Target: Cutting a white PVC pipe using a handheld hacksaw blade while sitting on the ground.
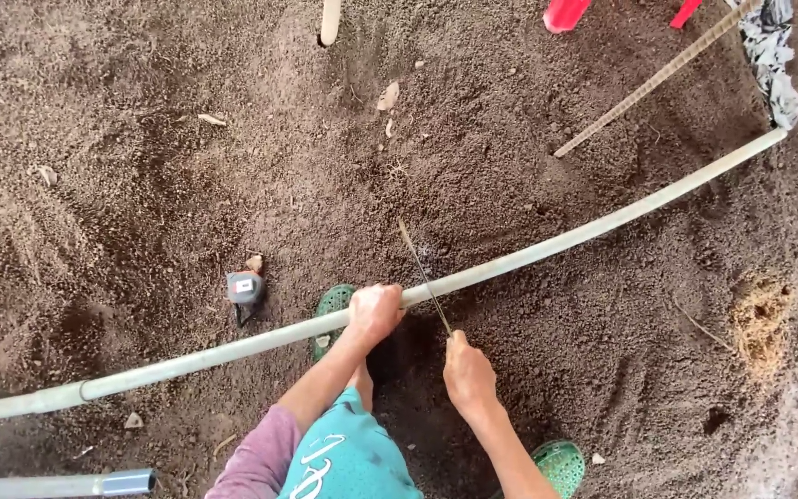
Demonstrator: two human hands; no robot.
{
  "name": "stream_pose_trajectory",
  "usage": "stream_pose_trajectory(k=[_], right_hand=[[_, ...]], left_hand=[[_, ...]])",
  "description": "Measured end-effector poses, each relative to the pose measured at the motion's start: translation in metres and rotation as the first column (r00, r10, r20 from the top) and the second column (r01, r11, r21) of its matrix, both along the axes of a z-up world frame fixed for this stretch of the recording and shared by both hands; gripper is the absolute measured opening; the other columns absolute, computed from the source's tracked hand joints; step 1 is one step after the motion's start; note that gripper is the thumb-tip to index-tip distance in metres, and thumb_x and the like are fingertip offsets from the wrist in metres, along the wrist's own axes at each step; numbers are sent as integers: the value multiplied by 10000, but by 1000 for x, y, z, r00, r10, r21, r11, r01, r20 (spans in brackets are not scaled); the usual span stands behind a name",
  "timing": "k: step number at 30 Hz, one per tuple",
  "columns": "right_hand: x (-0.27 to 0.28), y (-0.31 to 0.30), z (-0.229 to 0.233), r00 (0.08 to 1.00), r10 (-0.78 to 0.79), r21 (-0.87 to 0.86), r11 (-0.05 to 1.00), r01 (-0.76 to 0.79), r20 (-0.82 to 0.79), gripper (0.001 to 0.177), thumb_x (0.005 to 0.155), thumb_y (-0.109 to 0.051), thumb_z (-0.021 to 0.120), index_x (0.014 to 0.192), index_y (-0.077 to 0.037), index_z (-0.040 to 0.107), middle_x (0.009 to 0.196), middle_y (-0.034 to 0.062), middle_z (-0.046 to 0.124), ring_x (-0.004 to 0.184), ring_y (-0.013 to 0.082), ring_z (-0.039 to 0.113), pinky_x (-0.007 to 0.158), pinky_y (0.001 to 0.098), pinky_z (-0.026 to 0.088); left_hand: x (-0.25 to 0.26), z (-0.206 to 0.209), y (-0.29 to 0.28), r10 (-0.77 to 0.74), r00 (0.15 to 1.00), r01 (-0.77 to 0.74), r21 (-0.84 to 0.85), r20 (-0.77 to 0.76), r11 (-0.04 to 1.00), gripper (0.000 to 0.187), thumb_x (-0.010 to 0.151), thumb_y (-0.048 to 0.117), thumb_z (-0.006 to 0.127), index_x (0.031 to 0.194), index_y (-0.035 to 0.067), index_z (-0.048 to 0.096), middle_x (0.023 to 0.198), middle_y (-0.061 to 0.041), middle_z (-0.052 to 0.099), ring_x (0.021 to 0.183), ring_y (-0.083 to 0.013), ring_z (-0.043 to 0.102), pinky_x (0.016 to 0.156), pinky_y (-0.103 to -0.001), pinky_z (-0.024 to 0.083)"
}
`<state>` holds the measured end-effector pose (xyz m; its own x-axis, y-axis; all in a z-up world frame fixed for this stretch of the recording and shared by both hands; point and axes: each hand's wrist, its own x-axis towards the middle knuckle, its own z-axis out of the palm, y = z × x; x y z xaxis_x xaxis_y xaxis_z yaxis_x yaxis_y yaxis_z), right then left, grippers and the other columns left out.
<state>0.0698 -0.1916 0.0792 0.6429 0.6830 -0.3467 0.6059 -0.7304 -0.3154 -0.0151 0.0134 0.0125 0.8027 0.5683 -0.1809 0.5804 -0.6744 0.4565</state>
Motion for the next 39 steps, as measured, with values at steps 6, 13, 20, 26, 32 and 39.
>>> stream_pose_trajectory(k=[6,13,20,26,32,39], right_hand=[[1,28,-5,1000,-2,11,1000,2,-16,277,1153,-222,405,1030,-39,573,662,99,666,491,272,637,477,439,536],[0,11,-2,998,65,88,994,-63,-18,181,1100,-113,428,1014,-6,545,638,92,647,456,257,614,419,421,518],[14,35,-6,990,1,-67,998,-10,-141,370,1152,-162,344,1367,58,550,921,276,758,756,363,793,560,457,650],[1,13,32,982,7,-64,998,-20,-191,363,1105,-67,358,1398,98,498,1028,342,734,887,444,784,665,551,662],[14,27,16,983,22,-37,999,-29,-183,302,1114,-91,388,1318,76,536,975,313,737,855,428,783,635,503,661],[0,-4,20,976,-6,-52,999,-6,-219,415,1126,-93,343,1477,96,461,1039,357,731,863,423,787,649,511,671]], left_hand=[[2,-3,2,-24,999,26,43,-46,999,154,887,245,797,932,108,741,787,-71,772,671,-275,749,648,-414,620],[3,4,1,-36,996,37,12,-79,999,164,862,216,807,975,115,744,854,-80,773,738,-278,747,721,-415,617],[2,-1,7,-96,992,92,-54,-78,994,207,890,301,762,1040,168,710,925,-96,799,979,-303,810,849,-445,663],[12,-2,6,-44,985,39,-31,-169,999,195,865,305,781,1010,181,742,894,-82,818,945,-296,820,834,-447,667],[17,-33,0,-41,982,37,-22,-183,999,248,868,345,818,1040,188,731,944,-90,824,990,-300,819,876,-458,668],[18,-33,3,-8,979,4,-20,-205,1000,231,863,344,801,1058,229,751,919,-53,827,964,-281,822,860,-447,668]])
